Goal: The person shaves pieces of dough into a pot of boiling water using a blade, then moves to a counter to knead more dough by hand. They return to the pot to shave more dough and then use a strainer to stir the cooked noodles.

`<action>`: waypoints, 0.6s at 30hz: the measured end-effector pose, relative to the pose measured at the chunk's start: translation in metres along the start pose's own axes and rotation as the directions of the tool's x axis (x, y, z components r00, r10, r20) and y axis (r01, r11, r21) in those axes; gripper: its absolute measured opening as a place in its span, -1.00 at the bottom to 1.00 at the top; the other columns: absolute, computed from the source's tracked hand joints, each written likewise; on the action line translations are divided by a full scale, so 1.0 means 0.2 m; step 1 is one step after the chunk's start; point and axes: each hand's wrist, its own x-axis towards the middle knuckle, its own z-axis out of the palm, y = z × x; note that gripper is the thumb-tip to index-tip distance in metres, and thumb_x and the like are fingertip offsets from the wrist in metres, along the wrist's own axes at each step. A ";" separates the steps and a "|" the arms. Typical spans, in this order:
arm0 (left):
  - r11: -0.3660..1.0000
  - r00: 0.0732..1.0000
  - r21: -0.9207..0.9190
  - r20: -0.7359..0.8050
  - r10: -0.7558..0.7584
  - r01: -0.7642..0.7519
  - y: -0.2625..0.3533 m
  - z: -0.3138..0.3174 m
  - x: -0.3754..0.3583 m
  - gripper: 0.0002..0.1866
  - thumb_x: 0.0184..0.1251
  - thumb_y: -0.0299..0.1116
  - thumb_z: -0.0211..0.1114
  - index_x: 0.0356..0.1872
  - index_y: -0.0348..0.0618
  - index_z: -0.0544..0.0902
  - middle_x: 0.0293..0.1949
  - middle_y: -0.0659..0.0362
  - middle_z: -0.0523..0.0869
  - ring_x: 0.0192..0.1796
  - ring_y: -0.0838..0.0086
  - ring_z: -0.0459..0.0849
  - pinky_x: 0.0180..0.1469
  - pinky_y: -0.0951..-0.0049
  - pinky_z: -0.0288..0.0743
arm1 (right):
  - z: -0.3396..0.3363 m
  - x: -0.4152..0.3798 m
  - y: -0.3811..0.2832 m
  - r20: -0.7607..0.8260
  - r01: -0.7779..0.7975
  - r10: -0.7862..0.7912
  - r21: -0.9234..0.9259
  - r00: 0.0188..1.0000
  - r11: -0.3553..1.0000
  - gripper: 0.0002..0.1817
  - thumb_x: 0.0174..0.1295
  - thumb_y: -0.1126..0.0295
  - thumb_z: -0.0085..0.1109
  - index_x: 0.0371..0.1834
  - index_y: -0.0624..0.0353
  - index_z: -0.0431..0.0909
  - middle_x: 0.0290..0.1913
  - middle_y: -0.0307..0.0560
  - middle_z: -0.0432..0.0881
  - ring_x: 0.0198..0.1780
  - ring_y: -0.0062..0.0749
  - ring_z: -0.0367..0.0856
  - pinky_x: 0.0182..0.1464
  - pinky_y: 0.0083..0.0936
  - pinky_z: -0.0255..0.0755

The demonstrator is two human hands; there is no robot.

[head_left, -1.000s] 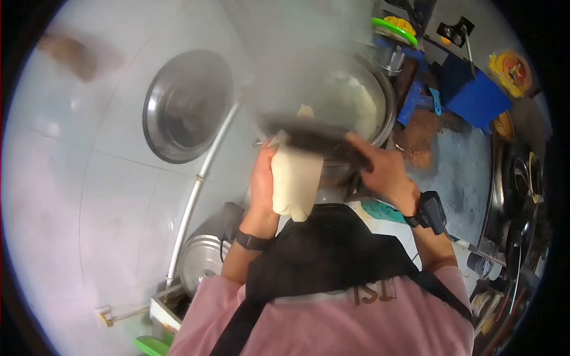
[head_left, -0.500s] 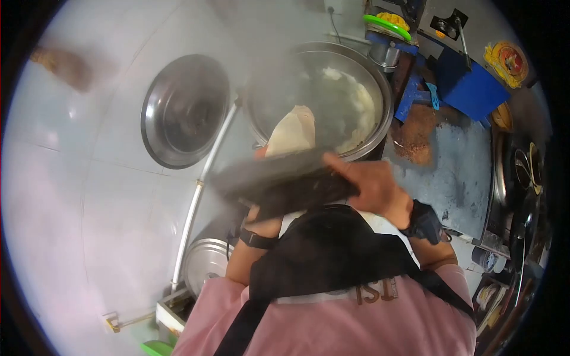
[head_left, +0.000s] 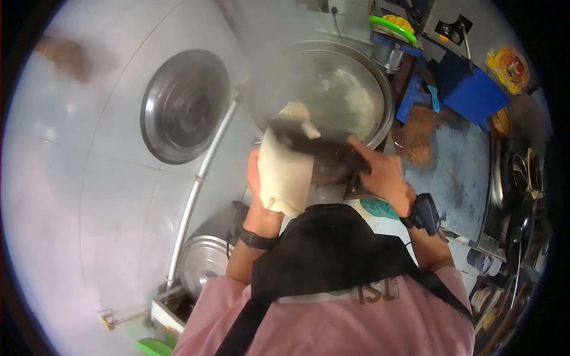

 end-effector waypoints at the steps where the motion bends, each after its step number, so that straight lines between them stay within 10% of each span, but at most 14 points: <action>1: 0.998 0.989 0.068 -0.146 0.009 0.001 0.00 -0.01 0.03 -0.71 0.29 -0.20 -0.05 -0.23 -0.20 0.50 -0.34 0.17 0.61 -0.32 0.38 0.59 -0.23 0.43 0.52 | 0.01 0.00 0.03 0.008 -0.181 0.184 -0.122 0.983 0.976 -0.23 -0.31 0.54 0.13 0.18 -0.06 0.32 -0.34 -0.05 0.62 -0.38 -0.15 0.58 -0.31 -0.37 0.47; 3: 1.000 0.990 0.027 -0.140 -0.002 0.006 0.02 -0.05 0.03 -0.72 0.30 -0.23 -0.08 -0.24 -0.21 0.50 -0.34 0.16 0.61 -0.33 0.37 0.58 -0.24 0.42 0.52 | 0.01 0.00 0.02 -0.049 -0.150 0.148 -0.039 0.988 0.988 -0.24 -0.29 0.52 0.12 0.18 -0.08 0.32 -0.35 -0.04 0.62 -0.38 -0.14 0.58 -0.32 -0.34 0.46; 5: 0.976 0.958 -0.171 0.275 -0.083 0.133 0.00 -0.12 0.05 -0.66 0.31 -0.24 -0.18 -0.12 -0.25 0.46 -0.22 0.08 0.56 -0.22 0.35 0.56 -0.13 0.41 0.48 | -0.01 -0.02 -0.05 -0.092 -0.127 0.131 0.049 0.987 0.991 -0.26 -0.27 0.50 0.12 0.18 -0.09 0.32 -0.36 -0.02 0.62 -0.37 -0.12 0.59 -0.32 -0.31 0.46; 7: 0.984 0.968 -0.157 0.247 -0.044 0.084 -0.03 0.02 -0.02 -0.63 0.33 -0.15 -0.14 -0.07 -0.23 0.42 -0.18 0.12 0.55 -0.19 0.40 0.54 -0.09 0.43 0.46 | -0.04 0.02 -0.21 0.012 0.129 -0.133 0.168 0.991 0.977 -0.30 -0.21 0.47 0.11 0.19 -0.07 0.31 -0.29 0.02 0.61 -0.34 -0.10 0.60 -0.29 -0.29 0.48; 8: 0.879 0.965 0.411 0.198 0.171 -0.240 -0.04 0.07 -0.05 -0.65 0.30 -0.16 -0.04 -0.05 -0.21 0.39 -0.17 0.14 0.55 -0.16 0.45 0.54 -0.08 0.45 0.46 | -0.04 0.03 -0.23 0.003 0.123 -0.125 0.168 0.992 0.978 -0.30 -0.21 0.47 0.11 0.19 -0.07 0.31 -0.29 0.02 0.61 -0.34 -0.10 0.60 -0.29 -0.29 0.48; 9: 0.391 0.887 0.820 0.276 0.369 -0.418 -0.04 0.08 -0.08 -0.64 0.28 -0.17 0.06 -0.02 -0.19 0.36 -0.16 0.16 0.55 -0.13 0.49 0.53 -0.07 0.47 0.45 | -0.04 0.03 -0.24 0.068 0.131 -0.143 0.159 0.987 0.978 -0.30 -0.20 0.47 0.10 0.19 -0.06 0.30 -0.27 0.03 0.61 -0.32 -0.10 0.60 -0.27 -0.30 0.48; 10: 0.429 0.907 0.833 0.187 0.376 -0.350 -0.03 0.08 -0.08 -0.67 0.25 -0.23 0.11 -0.06 -0.21 0.39 -0.19 0.16 0.56 -0.13 0.51 0.54 -0.09 0.48 0.47 | -0.04 0.03 -0.25 0.135 0.144 -0.165 0.151 0.977 0.978 -0.30 -0.19 0.47 0.09 0.20 -0.06 0.29 -0.24 0.05 0.60 -0.30 -0.10 0.60 -0.25 -0.30 0.49; 13: 1.000 0.996 -0.026 0.084 -0.008 0.011 0.02 -0.10 0.02 -0.77 0.28 -0.30 -0.03 -0.22 -0.24 0.49 -0.30 0.13 0.60 -0.25 0.46 0.59 -0.17 0.47 0.52 | 0.04 0.03 -0.03 0.082 -0.166 0.165 0.008 0.983 0.986 -0.26 -0.24 0.49 0.10 0.20 -0.05 0.29 -0.24 0.05 0.60 -0.30 -0.12 0.60 -0.25 -0.35 0.49; 17: 0.991 0.992 -0.111 0.115 -0.058 0.070 0.05 -0.09 0.03 -0.72 0.29 -0.26 -0.10 -0.20 -0.23 0.49 -0.31 0.13 0.59 -0.25 0.40 0.57 -0.15 0.45 0.50 | -0.03 0.00 -0.06 0.102 -0.246 0.243 0.017 0.965 0.969 -0.27 -0.22 0.47 0.09 0.21 -0.05 0.29 -0.23 0.03 0.61 -0.26 -0.14 0.60 -0.25 -0.34 0.49; 18: 0.996 0.985 -0.053 -0.155 -0.075 0.068 0.02 -0.08 0.00 -0.67 0.30 -0.19 -0.06 -0.10 -0.23 0.44 -0.18 0.11 0.55 -0.13 0.39 0.54 -0.07 0.46 0.46 | -0.03 0.00 -0.15 0.075 -0.070 0.059 0.153 0.995 0.986 -0.26 -0.25 0.51 0.10 0.20 -0.07 0.31 -0.21 0.03 0.60 -0.25 -0.12 0.59 -0.20 -0.36 0.49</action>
